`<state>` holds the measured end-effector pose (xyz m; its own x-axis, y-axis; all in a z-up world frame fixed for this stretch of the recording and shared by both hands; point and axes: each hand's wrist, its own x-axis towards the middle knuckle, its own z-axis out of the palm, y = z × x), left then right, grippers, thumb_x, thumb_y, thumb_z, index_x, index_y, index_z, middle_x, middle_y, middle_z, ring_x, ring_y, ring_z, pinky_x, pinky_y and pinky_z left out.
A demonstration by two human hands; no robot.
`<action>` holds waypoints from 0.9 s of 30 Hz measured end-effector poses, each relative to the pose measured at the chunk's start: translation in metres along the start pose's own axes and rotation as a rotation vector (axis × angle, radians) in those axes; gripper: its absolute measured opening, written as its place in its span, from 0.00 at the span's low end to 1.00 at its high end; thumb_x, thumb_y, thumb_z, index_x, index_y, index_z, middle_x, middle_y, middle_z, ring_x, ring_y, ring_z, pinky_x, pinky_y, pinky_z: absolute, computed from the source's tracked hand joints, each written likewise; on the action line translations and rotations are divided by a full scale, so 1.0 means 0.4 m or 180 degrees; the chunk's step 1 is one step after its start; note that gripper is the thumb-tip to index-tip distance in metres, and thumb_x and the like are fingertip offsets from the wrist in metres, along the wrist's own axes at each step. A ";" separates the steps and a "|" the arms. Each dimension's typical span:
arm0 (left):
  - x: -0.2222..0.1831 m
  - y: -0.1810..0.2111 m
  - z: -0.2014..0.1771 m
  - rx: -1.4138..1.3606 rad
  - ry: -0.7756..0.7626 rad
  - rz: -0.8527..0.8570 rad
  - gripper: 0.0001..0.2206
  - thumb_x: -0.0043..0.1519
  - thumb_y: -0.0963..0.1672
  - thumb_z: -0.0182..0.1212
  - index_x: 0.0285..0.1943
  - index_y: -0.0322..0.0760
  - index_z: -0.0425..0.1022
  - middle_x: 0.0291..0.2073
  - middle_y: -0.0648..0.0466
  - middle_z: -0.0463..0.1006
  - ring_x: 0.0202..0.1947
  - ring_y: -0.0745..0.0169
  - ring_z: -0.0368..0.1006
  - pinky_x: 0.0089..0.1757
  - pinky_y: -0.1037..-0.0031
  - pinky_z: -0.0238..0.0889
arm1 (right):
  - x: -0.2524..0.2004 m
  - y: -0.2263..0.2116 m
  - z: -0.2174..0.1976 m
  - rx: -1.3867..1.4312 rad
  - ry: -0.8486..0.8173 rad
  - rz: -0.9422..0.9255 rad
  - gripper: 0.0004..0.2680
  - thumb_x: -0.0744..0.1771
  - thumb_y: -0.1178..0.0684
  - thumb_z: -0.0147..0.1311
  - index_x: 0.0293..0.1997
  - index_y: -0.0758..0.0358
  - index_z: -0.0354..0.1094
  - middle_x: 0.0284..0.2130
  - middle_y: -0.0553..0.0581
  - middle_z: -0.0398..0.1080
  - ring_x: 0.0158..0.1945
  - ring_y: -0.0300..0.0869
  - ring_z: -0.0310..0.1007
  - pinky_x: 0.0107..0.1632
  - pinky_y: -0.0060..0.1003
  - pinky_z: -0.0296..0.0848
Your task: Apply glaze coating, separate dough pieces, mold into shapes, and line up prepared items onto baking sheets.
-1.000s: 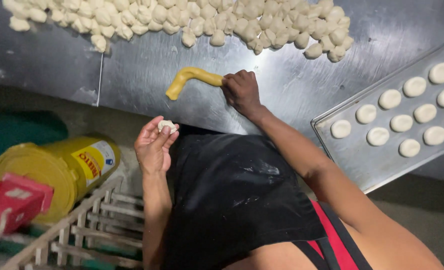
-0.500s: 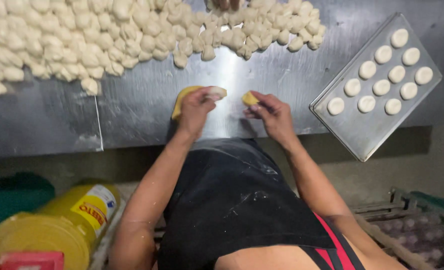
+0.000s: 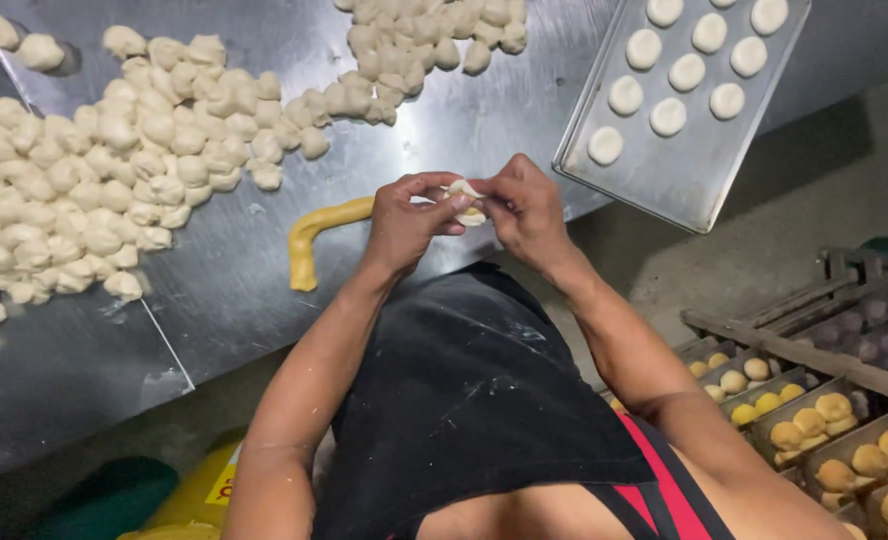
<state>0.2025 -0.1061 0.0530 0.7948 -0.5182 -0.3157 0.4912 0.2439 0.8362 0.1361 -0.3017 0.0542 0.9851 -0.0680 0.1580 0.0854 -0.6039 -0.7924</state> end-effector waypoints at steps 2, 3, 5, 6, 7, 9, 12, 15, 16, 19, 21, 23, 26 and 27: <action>0.026 -0.003 0.035 0.0127 0.0137 0.0068 0.13 0.60 0.35 0.68 0.53 0.23 0.78 0.37 0.50 0.78 0.36 0.61 0.81 0.35 0.74 0.81 | 0.031 -0.081 -0.082 -0.0065 -0.0176 -0.0375 0.16 0.65 0.67 0.60 0.58 0.60 0.74 0.41 0.59 0.69 0.40 0.43 0.74 0.43 0.36 0.73; 0.041 -0.002 0.053 0.0231 0.0272 0.0148 0.11 0.61 0.35 0.68 0.51 0.22 0.79 0.36 0.48 0.78 0.34 0.60 0.80 0.33 0.73 0.80 | 0.049 -0.120 -0.125 -0.0155 -0.0366 -0.0755 0.19 0.65 0.69 0.56 0.64 0.63 0.69 0.47 0.62 0.68 0.42 0.45 0.74 0.45 0.36 0.73; 0.055 -0.039 0.090 0.0281 0.0400 0.0172 0.09 0.61 0.35 0.66 0.49 0.22 0.78 0.35 0.48 0.79 0.34 0.60 0.81 0.33 0.73 0.81 | 0.058 -0.114 -0.173 -0.0124 -0.0611 -0.0862 0.21 0.63 0.68 0.59 0.64 0.66 0.68 0.47 0.63 0.66 0.41 0.47 0.72 0.43 0.37 0.72; 0.068 -0.055 0.109 0.0323 0.0510 0.0222 0.07 0.61 0.34 0.65 0.46 0.23 0.78 0.35 0.48 0.79 0.33 0.59 0.81 0.33 0.72 0.82 | 0.069 -0.109 -0.198 -0.0118 -0.0843 -0.0991 0.24 0.60 0.66 0.61 0.64 0.70 0.66 0.47 0.65 0.65 0.40 0.50 0.69 0.41 0.39 0.71; 0.070 -0.064 0.134 0.0326 0.0541 0.0232 0.07 0.61 0.34 0.65 0.46 0.23 0.78 0.35 0.48 0.79 0.33 0.59 0.81 0.33 0.72 0.82 | 0.066 -0.061 -0.204 -0.0100 -0.0861 -0.1012 0.24 0.60 0.66 0.61 0.64 0.70 0.66 0.47 0.65 0.65 0.40 0.50 0.69 0.41 0.39 0.71; 0.075 -0.079 0.180 0.0632 0.0501 0.0651 0.07 0.62 0.35 0.61 0.47 0.26 0.78 0.39 0.51 0.75 0.36 0.58 0.82 0.37 0.73 0.82 | 0.065 0.031 -0.213 -0.0313 -0.0544 -0.1057 0.17 0.63 0.63 0.66 0.57 0.58 0.76 0.44 0.60 0.69 0.37 0.46 0.71 0.39 0.38 0.72; 0.057 -0.024 0.257 0.2151 0.0504 0.1585 0.10 0.61 0.37 0.64 0.50 0.31 0.80 0.39 0.49 0.71 0.34 0.53 0.79 0.36 0.68 0.75 | 0.059 0.117 -0.214 -0.0173 -0.0172 -0.0875 0.11 0.66 0.61 0.68 0.52 0.56 0.75 0.40 0.54 0.73 0.40 0.44 0.77 0.41 0.37 0.74; 0.071 -0.065 0.254 0.3405 0.0739 0.1968 0.08 0.60 0.39 0.68 0.47 0.35 0.80 0.35 0.45 0.72 0.30 0.46 0.76 0.31 0.61 0.68 | 0.057 0.147 -0.200 -0.0037 -0.0196 -0.0871 0.11 0.65 0.65 0.60 0.50 0.58 0.76 0.37 0.56 0.73 0.39 0.46 0.77 0.41 0.38 0.74; 0.088 -0.075 0.235 0.3442 0.0819 0.1964 0.08 0.60 0.39 0.68 0.47 0.35 0.80 0.35 0.45 0.72 0.30 0.46 0.76 0.31 0.61 0.68 | 0.067 0.158 -0.196 0.0015 -0.0233 -0.0927 0.11 0.65 0.65 0.60 0.50 0.58 0.76 0.37 0.56 0.73 0.39 0.46 0.77 0.41 0.38 0.74; 0.089 -0.105 0.187 0.3652 0.0942 0.1632 0.09 0.59 0.39 0.68 0.47 0.38 0.81 0.33 0.46 0.75 0.31 0.45 0.76 0.33 0.58 0.69 | 0.073 0.185 -0.171 0.0803 -0.1128 -0.0540 0.11 0.66 0.64 0.59 0.54 0.62 0.74 0.41 0.59 0.74 0.42 0.49 0.77 0.43 0.38 0.76; 0.072 -0.111 0.173 0.3744 0.0743 0.1269 0.14 0.57 0.39 0.67 0.52 0.36 0.81 0.33 0.44 0.79 0.35 0.41 0.77 0.36 0.57 0.70 | 0.075 0.208 -0.144 0.0291 -0.1527 -0.0695 0.11 0.64 0.62 0.63 0.50 0.61 0.76 0.35 0.58 0.74 0.35 0.47 0.76 0.38 0.38 0.72; 0.079 -0.110 0.149 0.3398 0.0672 0.0914 0.16 0.57 0.38 0.65 0.55 0.37 0.79 0.35 0.44 0.80 0.35 0.42 0.78 0.38 0.58 0.71 | 0.077 0.247 -0.104 0.0567 -0.1516 -0.0757 0.09 0.65 0.61 0.63 0.49 0.63 0.74 0.39 0.57 0.74 0.40 0.45 0.76 0.42 0.36 0.73; 0.100 -0.150 0.043 0.2964 0.0763 0.0793 0.17 0.59 0.36 0.60 0.58 0.36 0.78 0.39 0.44 0.81 0.37 0.44 0.79 0.40 0.60 0.73 | 0.042 0.299 -0.059 0.1698 -0.1749 0.0202 0.09 0.66 0.59 0.63 0.50 0.64 0.71 0.42 0.53 0.73 0.42 0.38 0.73 0.45 0.32 0.73; 0.115 -0.165 -0.009 0.2928 0.0957 0.1043 0.16 0.60 0.35 0.58 0.57 0.35 0.78 0.41 0.43 0.81 0.38 0.46 0.80 0.42 0.60 0.74 | 0.033 0.315 -0.043 0.2565 -0.1937 0.1192 0.09 0.67 0.59 0.62 0.51 0.63 0.69 0.40 0.51 0.71 0.40 0.33 0.70 0.43 0.29 0.72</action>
<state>0.2080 -0.1431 -0.0181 0.9597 -0.2811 -0.0030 -0.1299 -0.4528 0.8821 0.1574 -0.3923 -0.0334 0.8589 0.4009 -0.3187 -0.3828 0.0893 -0.9195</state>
